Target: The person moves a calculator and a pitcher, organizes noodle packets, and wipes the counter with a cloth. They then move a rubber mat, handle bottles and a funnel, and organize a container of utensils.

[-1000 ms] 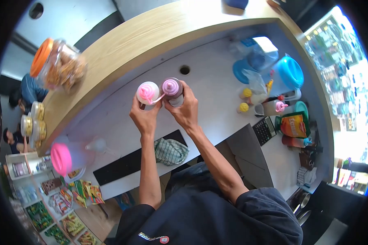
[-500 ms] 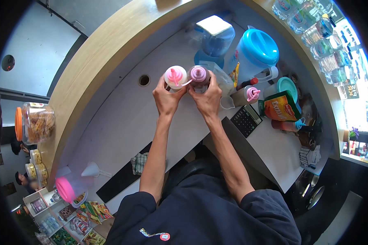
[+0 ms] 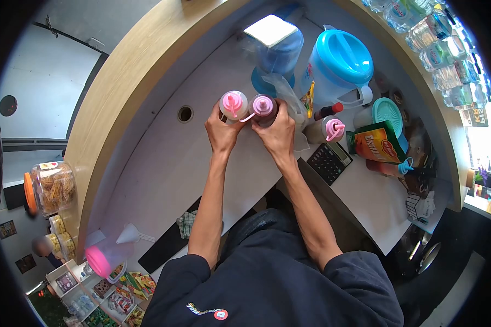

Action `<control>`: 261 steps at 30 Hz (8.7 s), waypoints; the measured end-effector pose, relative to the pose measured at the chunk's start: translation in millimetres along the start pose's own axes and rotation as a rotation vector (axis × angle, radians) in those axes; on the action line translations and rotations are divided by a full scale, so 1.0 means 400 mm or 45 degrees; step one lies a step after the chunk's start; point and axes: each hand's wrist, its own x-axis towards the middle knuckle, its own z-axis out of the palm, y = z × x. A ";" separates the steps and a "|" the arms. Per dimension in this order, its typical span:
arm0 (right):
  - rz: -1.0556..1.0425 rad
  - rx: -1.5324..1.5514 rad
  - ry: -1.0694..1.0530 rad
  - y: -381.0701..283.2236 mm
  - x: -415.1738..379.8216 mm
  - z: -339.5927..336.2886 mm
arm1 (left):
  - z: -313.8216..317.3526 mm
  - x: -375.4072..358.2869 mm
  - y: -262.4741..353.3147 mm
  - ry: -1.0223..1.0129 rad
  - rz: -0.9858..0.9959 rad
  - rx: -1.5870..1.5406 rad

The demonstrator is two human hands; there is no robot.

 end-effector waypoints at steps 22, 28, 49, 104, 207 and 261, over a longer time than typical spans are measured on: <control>0.027 -0.062 -0.132 -0.005 -0.013 -0.012 | -0.012 -0.019 -0.042 -0.111 0.016 -0.233; 0.033 -0.062 -0.111 -0.002 -0.019 -0.009 | 0.002 -0.006 -0.056 -0.077 0.071 -0.158; -0.035 0.227 -0.771 -0.153 -0.286 0.050 | -0.391 -0.600 -0.061 0.866 -0.402 -0.320; -0.549 -0.196 -0.711 -0.413 -0.878 0.561 | -0.941 -0.581 -0.220 0.937 0.071 0.431; -0.670 0.630 -2.068 -0.914 -1.104 0.935 | -1.500 -1.058 -0.222 1.264 -0.107 0.166; -0.292 0.428 -0.789 -0.187 -0.060 0.054 | -0.334 -0.217 -0.008 0.053 0.267 0.047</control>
